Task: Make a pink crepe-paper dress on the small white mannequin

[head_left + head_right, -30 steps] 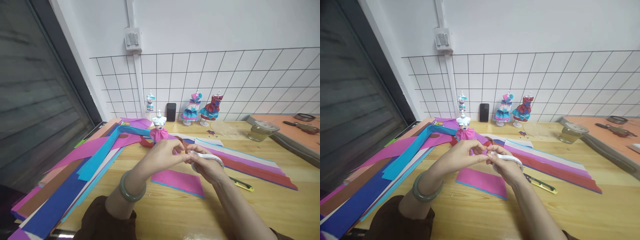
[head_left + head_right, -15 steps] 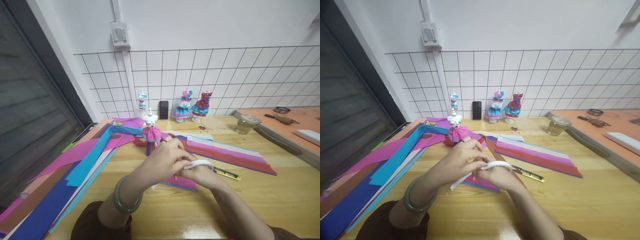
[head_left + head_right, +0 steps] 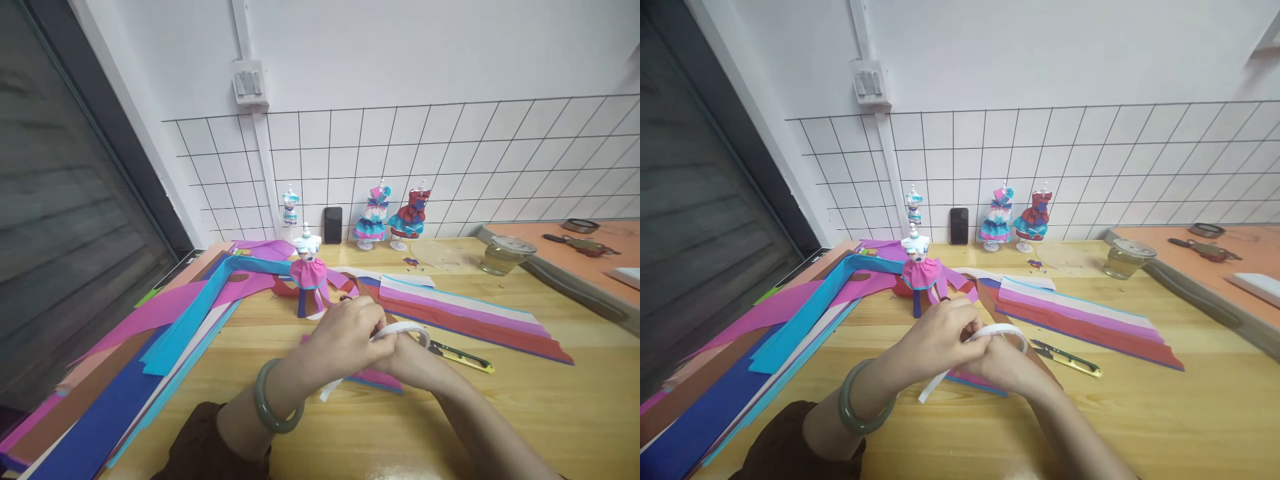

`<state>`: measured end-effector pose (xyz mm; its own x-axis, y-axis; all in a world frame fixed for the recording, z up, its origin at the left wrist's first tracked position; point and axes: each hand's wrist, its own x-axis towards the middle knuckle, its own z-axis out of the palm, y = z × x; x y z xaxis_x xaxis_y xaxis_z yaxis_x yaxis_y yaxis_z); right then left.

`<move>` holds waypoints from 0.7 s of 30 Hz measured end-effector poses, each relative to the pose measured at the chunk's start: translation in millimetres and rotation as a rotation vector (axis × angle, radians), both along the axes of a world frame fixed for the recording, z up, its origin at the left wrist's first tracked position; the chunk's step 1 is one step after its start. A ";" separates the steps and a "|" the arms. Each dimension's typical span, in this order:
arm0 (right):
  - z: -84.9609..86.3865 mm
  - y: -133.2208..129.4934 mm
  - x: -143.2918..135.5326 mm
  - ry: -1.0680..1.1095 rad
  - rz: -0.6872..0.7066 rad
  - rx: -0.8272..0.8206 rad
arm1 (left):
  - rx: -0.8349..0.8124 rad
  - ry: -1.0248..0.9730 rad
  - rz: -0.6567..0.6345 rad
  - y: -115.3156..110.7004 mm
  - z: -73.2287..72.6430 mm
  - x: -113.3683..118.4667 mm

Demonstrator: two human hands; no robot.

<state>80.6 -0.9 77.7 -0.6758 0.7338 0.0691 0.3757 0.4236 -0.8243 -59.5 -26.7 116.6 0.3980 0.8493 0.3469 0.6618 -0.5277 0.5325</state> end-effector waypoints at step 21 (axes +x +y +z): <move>-1.3 -15.1 4.1 -0.128 0.052 0.200 | 0.000 -0.071 0.037 -9.6 4.9 7.4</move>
